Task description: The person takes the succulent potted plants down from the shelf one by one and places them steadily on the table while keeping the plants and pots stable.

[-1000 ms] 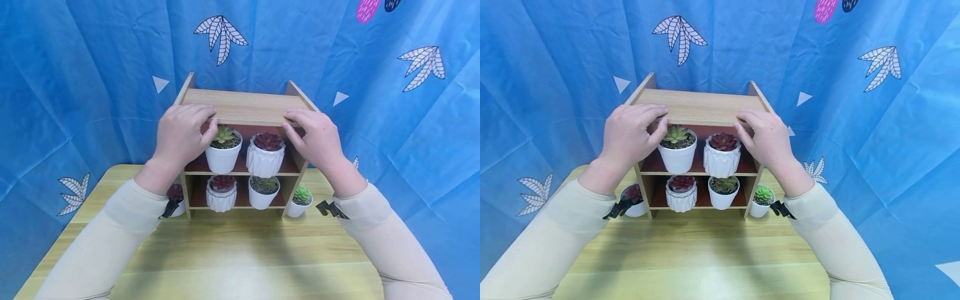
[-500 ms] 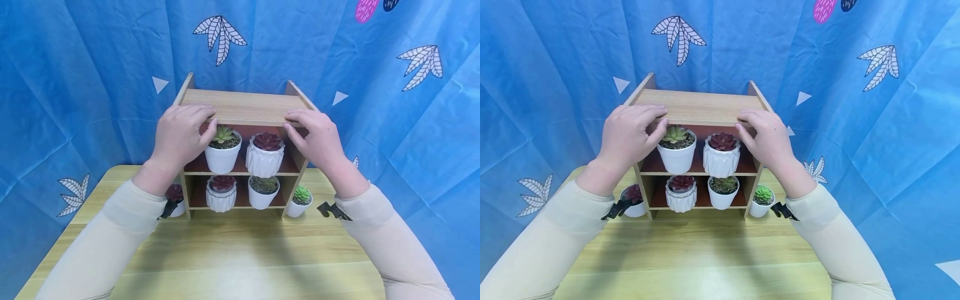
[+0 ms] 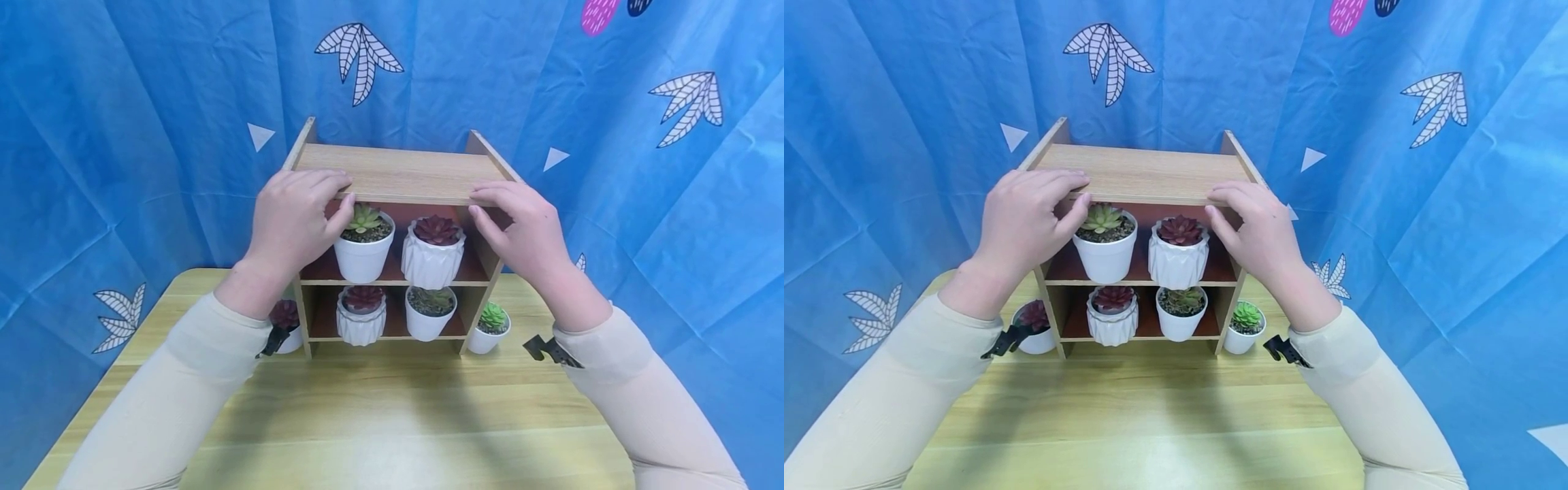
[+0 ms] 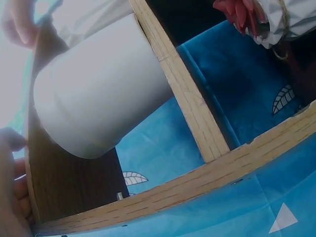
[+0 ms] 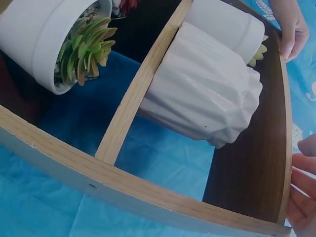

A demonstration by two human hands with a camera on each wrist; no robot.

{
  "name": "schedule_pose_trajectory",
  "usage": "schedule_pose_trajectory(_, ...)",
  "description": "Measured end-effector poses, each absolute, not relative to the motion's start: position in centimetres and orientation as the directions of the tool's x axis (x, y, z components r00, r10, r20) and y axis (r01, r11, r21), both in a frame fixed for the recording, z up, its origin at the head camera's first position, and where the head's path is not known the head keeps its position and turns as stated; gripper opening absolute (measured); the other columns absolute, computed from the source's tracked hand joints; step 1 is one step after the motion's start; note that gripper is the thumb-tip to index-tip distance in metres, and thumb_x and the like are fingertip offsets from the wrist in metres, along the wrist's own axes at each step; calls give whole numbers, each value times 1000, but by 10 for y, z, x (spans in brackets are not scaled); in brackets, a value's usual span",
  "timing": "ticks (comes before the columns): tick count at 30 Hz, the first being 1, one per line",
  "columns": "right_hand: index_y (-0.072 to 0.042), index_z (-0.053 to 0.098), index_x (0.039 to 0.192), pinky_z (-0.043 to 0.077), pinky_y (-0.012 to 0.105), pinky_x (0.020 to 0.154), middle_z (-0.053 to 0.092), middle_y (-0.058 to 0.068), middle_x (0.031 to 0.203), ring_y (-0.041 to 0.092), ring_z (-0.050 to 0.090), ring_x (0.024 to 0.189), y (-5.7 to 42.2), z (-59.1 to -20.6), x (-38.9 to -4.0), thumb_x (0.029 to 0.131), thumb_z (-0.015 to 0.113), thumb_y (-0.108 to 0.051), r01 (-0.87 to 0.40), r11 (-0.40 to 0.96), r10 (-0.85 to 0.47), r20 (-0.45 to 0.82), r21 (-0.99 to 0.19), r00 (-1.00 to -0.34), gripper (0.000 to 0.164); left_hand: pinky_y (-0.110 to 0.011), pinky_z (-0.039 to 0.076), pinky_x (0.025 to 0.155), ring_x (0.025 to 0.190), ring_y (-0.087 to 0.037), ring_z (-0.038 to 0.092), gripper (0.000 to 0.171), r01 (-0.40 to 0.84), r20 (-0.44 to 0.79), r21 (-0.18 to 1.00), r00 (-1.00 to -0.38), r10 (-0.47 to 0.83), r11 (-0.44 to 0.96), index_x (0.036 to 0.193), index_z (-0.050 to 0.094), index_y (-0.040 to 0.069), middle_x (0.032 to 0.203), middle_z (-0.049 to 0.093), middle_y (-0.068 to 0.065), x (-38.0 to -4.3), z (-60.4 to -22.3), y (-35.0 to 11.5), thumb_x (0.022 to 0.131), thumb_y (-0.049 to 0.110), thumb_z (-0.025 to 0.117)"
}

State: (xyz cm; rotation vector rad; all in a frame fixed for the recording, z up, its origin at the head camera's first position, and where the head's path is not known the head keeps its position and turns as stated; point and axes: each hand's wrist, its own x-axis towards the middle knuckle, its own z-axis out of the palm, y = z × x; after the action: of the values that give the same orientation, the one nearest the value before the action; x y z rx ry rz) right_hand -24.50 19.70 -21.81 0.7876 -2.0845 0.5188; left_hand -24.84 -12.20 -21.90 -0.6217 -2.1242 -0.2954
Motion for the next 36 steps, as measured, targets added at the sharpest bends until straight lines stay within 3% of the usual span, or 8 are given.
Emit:
schedule_pose_trajectory(13,-2,75,106,49,45,96,74,12,109,29,66,108,203,-221,-240,90,73,-8,-709,704,-366,835,-41,-411,18,-45,53,90,106,-29,70,35,529,809,-15,-493,321,849,116,75,9,116,73,-10,-250,-218,-122,97,33,59)
schedule_pose_trajectory(22,-2,75,109,45,46,105,74,13,108,31,67,103,204,-222,-233,89,73,-8,-708,705,-365,842,-28,-397,20,-45,53,91,107,-30,69,36,521,805,-8,-503,315,853,116,74,9,117,73,-10,-250,-218,-121,97,34,59)
schedule_pose_trajectory(30,-3,75,109,50,42,82,74,11,108,28,66,101,204,-226,-228,87,75,-6,-723,690,-356,849,-43,-390,22,-46,53,91,105,-30,70,35,527,808,-9,-496,317,850,116,74,8,116,73,-11,-250,-220,-122,97,34,59)
schedule_pose_trajectory(36,-2,74,111,50,41,80,74,13,110,28,65,100,205,-230,-226,88,75,-7,-717,696,-369,833,-46,-412,23,-46,53,89,104,-30,70,35,528,810,-11,-493,317,849,115,74,8,115,73,-11,-250,-221,-121,96,33,59)
